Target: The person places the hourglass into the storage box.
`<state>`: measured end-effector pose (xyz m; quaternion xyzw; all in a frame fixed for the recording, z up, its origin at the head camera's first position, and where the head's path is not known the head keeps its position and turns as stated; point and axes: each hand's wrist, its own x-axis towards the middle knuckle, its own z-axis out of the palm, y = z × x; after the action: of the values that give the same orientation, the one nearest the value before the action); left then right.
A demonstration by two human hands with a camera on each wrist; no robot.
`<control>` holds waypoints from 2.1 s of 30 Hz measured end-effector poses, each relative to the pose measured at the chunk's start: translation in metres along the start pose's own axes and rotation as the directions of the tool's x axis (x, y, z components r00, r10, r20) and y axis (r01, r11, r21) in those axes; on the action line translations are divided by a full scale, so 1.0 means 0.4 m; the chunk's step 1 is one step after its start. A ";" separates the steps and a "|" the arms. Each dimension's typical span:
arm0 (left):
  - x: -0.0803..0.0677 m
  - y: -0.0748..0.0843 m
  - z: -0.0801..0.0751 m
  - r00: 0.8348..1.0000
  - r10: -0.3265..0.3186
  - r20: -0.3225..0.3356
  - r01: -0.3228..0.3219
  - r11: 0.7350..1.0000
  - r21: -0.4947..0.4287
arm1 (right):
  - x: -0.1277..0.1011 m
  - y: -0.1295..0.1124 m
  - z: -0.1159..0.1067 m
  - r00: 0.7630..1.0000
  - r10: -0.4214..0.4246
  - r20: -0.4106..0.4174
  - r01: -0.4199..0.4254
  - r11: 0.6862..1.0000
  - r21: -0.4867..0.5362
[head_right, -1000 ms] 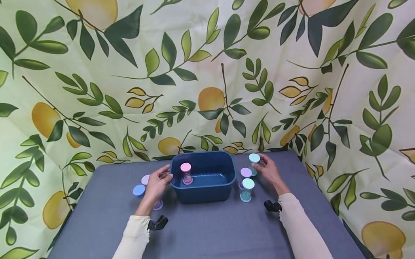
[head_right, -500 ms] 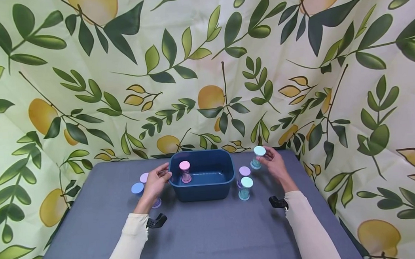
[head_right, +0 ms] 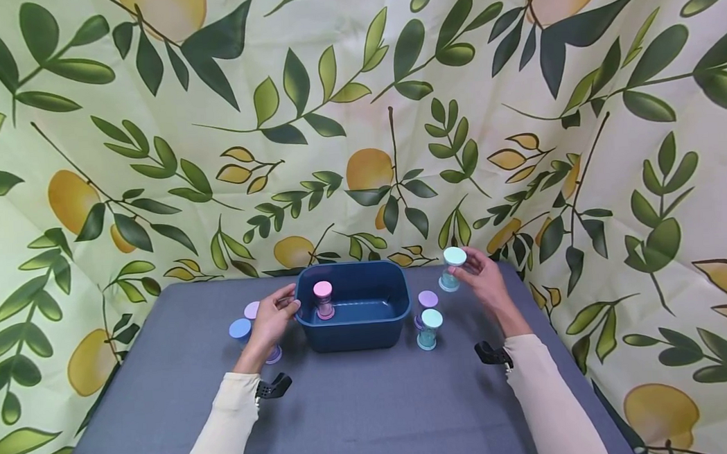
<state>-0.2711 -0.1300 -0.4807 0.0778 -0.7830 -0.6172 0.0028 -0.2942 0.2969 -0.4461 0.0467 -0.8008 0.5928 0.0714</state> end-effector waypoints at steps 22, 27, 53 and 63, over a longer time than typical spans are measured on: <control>-0.001 -0.004 0.004 1.000 -0.011 -0.005 0.011 1.000 -0.002 | -0.037 -0.130 0.045 0.995 -0.084 0.058 0.083 0.996 0.014; -0.001 -0.005 0.005 1.000 -0.001 -0.007 0.001 1.000 -0.001 | -0.039 -0.154 0.064 0.994 -0.090 0.066 0.089 0.996 0.015; -0.006 0.000 0.008 1.000 0.009 -0.012 -0.009 1.000 -0.001 | -0.029 -0.211 0.204 0.977 -0.111 0.181 0.093 0.990 0.106; -0.005 -0.008 0.010 0.999 0.018 -0.037 -0.018 1.000 0.011 | -0.014 -0.214 0.280 0.976 -0.075 0.205 0.041 0.985 0.165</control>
<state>-0.2692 -0.1267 -0.4845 0.0821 -0.7867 -0.6115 0.0224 -0.2815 0.1648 -0.3983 0.1382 -0.7519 0.6447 -0.0004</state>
